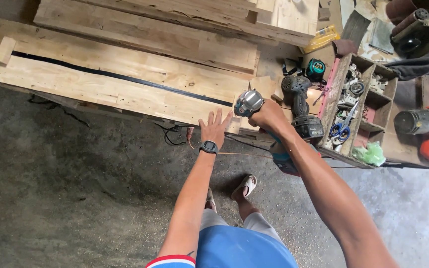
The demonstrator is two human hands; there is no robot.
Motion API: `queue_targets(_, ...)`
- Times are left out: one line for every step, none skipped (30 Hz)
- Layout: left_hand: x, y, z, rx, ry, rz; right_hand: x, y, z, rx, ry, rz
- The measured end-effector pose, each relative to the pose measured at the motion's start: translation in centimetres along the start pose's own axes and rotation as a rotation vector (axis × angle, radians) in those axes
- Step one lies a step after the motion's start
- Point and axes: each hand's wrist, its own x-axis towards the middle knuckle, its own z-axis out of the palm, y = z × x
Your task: Securing a black strip to a wooden frame using a power drill and screws
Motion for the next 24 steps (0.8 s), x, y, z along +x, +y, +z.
queue_targets(0.1,0.0,0.1,0.001,0.000,0.002,0.1,0.0,0.0,0.002,0.001,0.001)
queue_targets(0.2,-0.1,0.2,-0.003,0.001,0.004,0.2,0.1,0.1,0.007,0.007,-0.008)
queue_targets(0.2,-0.1,0.3,-0.007,0.002,0.003,0.2,0.1,0.2,0.011,0.011,-0.019)
queue_targets(0.1,-0.1,0.3,-0.007,0.001,0.003,0.3,0.2,0.3,0.011,0.010,-0.019)
queue_targets(0.0,-0.2,0.1,-0.018,0.002,0.008,0.4,0.3,0.3,0.026,0.013,-0.017)
queue_targets(0.0,-0.2,0.0,-0.028,0.002,0.013,0.4,0.4,0.4,0.040,0.016,-0.015)
queue_targets(0.1,-0.2,0.2,-0.028,0.003,0.015,0.5,0.2,0.4,0.041,0.017,-0.014)
queue_targets(0.3,-0.2,0.3,-0.032,0.003,0.012,0.5,0.1,0.5,-0.005,0.020,-0.019)
queue_targets(0.2,-0.2,0.6,-0.037,0.001,0.007,0.5,0.0,0.6,-0.052,0.018,-0.023)
queue_targets(0.1,-0.1,0.6,-0.038,-0.002,0.008,0.5,0.0,0.6,-0.052,0.016,-0.020)
queue_targets(0.1,-0.1,0.6,-0.034,0.001,0.008,0.5,-0.1,0.5,-0.063,0.016,-0.016)
queue_targets(0.2,-0.1,0.6,-0.030,0.004,0.009,0.5,-0.3,0.5,-0.074,0.015,-0.011)
queue_targets(0.2,-0.2,0.6,-0.031,0.006,0.009,0.6,-0.2,0.5,-0.074,0.017,-0.012)
queue_targets(0.3,-0.2,0.6,-0.049,0.014,0.013,0.6,-0.1,0.5,-0.071,0.009,-0.010)
queue_targets(0.2,-0.3,0.8,-0.067,0.018,0.016,0.6,0.1,0.6,-0.067,-0.001,-0.007)
queue_targets(0.2,-0.3,0.8,-0.067,0.018,0.016,0.8,0.2,0.7,-0.068,-0.002,-0.007)
queue_targets(0.2,-0.3,0.9,-0.061,0.024,0.015,0.9,0.3,0.8,-0.073,-0.002,-0.007)
queue_targets(0.2,-0.3,1.0,-0.055,0.031,0.014,1.1,0.5,0.9,-0.078,-0.002,-0.007)
queue_targets(0.1,-0.3,0.8,-0.056,0.030,0.015,1.2,0.6,1.0,-0.078,-0.002,-0.005)
queue_targets(0.0,-0.2,0.7,-0.058,0.027,0.014,1.3,0.6,1.1,-0.094,-0.003,0.003)
queue_targets(0.0,-0.2,0.5,-0.060,0.027,0.013,1.4,0.7,1.2,-0.110,-0.002,0.011)
queue_targets(0.1,-0.2,0.7,-0.059,0.028,0.014,1.3,0.7,1.2,-0.109,0.000,0.011)
queue_targets(0.1,-0.2,0.9,-0.065,0.038,0.017,1.3,0.7,1.2,-0.110,0.000,0.011)
queue_targets(0.1,-0.3,1.1,-0.071,0.048,0.019,1.3,0.7,1.1,-0.110,0.000,0.012)
